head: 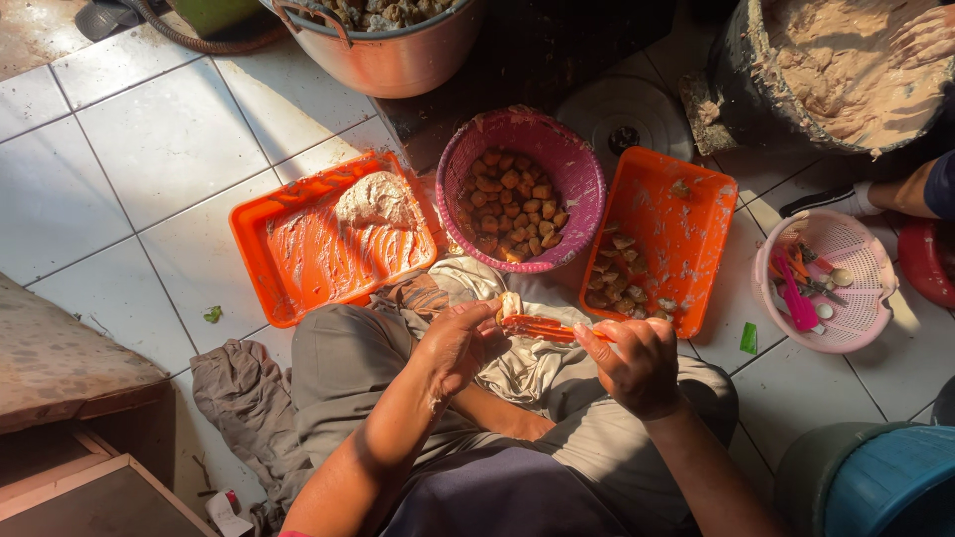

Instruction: The person sits on the floor and repeatedly picks up small brown food items from a pink basket. They scoop a white paste from an orange tray using a small orange spatula and spread it over each item before placing it into a second orange tray. Another person is visible in the background mixing a large batch of paste.

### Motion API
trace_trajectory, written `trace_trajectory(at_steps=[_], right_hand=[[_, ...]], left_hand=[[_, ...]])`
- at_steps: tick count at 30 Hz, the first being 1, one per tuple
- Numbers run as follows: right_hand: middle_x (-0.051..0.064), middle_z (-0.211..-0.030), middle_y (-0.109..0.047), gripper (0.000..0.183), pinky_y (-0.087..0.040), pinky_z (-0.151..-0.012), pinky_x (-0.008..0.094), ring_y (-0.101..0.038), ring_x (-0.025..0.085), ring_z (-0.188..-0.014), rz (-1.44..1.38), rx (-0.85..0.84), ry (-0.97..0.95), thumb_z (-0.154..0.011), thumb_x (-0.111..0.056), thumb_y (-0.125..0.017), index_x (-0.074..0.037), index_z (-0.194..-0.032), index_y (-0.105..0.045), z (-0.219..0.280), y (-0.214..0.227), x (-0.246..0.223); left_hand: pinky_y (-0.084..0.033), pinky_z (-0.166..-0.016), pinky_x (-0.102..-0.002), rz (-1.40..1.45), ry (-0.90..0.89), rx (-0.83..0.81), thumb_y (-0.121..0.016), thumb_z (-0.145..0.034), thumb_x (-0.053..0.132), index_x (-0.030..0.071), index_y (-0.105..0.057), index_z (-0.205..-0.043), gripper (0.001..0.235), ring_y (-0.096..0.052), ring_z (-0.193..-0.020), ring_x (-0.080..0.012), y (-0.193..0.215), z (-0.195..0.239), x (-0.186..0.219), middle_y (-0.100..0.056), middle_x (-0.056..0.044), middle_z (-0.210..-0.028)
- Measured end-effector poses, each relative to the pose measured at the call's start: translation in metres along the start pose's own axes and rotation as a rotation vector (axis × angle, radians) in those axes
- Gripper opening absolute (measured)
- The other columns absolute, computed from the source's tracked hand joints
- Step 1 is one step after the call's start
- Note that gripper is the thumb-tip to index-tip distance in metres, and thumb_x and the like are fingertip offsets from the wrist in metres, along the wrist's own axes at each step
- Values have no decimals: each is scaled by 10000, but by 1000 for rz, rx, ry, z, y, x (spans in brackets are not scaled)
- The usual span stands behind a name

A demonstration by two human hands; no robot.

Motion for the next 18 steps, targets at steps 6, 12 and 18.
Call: trace_trajectory(at_steps=[6,12,18], right_hand=[[14,-933,-680,410,-442,-728,398,-621,226,-810,-113,-248,-140,-805,-68,-753,-164,-1202,-730,-8,-7,24],[113,-970,-691,372,-517,-746,367,-663,267,-854,-318,-156,-371,-901,-71,-690,-92,-1272,-666,22,-12,20],[154,-945,-729,343,-558,-731,307,-720,211,-818,-667,-170,-829,-987,-66,-569,23,-1315,-618,41,-29,-9]], left_hand=[[-607,-773,-339,61,-59,-142,-691,-1000,134,40,-641,-978,109,-597,-686,-101,-1,1,2,-612,0,-808],[-570,-805,-321,141,-131,-115,-649,-952,172,29,-645,-952,143,-687,-856,-157,1,-2,5,-697,-67,-906],[-540,-935,-354,219,-339,-311,-693,-1016,50,48,-640,-1066,73,-663,-971,-189,-10,-8,6,-696,-87,-1066]])
Point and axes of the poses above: each hand's wrist, its own z-axis away from the middle knuckle, its own y-axis out of the back of the hand, x = y × z, the point moved 4 cm from there along -z, towards the middle knuckle
